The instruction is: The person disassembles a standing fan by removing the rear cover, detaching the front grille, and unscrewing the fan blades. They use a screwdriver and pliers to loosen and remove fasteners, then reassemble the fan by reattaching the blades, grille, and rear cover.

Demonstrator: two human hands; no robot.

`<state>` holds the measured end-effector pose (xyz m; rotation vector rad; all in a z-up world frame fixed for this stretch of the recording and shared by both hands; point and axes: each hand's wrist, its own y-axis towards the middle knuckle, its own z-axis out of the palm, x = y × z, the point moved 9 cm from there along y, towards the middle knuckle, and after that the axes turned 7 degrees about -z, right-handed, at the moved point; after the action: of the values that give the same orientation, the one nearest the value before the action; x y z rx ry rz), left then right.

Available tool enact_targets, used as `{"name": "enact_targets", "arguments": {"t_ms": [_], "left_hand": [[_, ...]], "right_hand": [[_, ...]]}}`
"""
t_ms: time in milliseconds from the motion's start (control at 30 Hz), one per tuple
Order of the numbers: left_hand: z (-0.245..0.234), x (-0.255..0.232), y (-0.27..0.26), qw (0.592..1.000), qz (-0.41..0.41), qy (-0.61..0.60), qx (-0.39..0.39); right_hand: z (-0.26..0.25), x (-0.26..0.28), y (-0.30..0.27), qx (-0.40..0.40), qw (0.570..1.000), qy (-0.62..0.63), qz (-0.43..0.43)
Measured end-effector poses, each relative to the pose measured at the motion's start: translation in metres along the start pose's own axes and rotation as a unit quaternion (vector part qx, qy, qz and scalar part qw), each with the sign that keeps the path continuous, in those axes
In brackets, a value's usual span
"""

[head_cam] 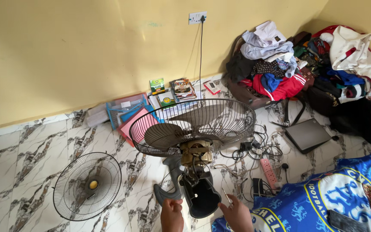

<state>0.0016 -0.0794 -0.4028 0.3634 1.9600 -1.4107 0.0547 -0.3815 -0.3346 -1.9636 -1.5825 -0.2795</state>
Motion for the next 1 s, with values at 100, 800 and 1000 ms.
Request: {"name": "enact_targets", "arguments": {"t_ms": [100,800,1000], "left_hand": [[-0.008,0.016,0.007,0.993,0.023,0.102,-0.061],[-0.017,0.0,-0.045,0.989,-0.09,0.119,0.013],[-0.029,-0.051,-0.086,0.986,-0.098,0.131,0.006]], "right_hand": [[0.015,-0.009,0.016,0.023,0.999,-0.006,-0.023],[-0.011,0.053,-0.044,-0.042,0.996,-0.047,-0.068],[-0.066,0.084,-0.078,-0.113,0.989,-0.005,-0.099]]}}
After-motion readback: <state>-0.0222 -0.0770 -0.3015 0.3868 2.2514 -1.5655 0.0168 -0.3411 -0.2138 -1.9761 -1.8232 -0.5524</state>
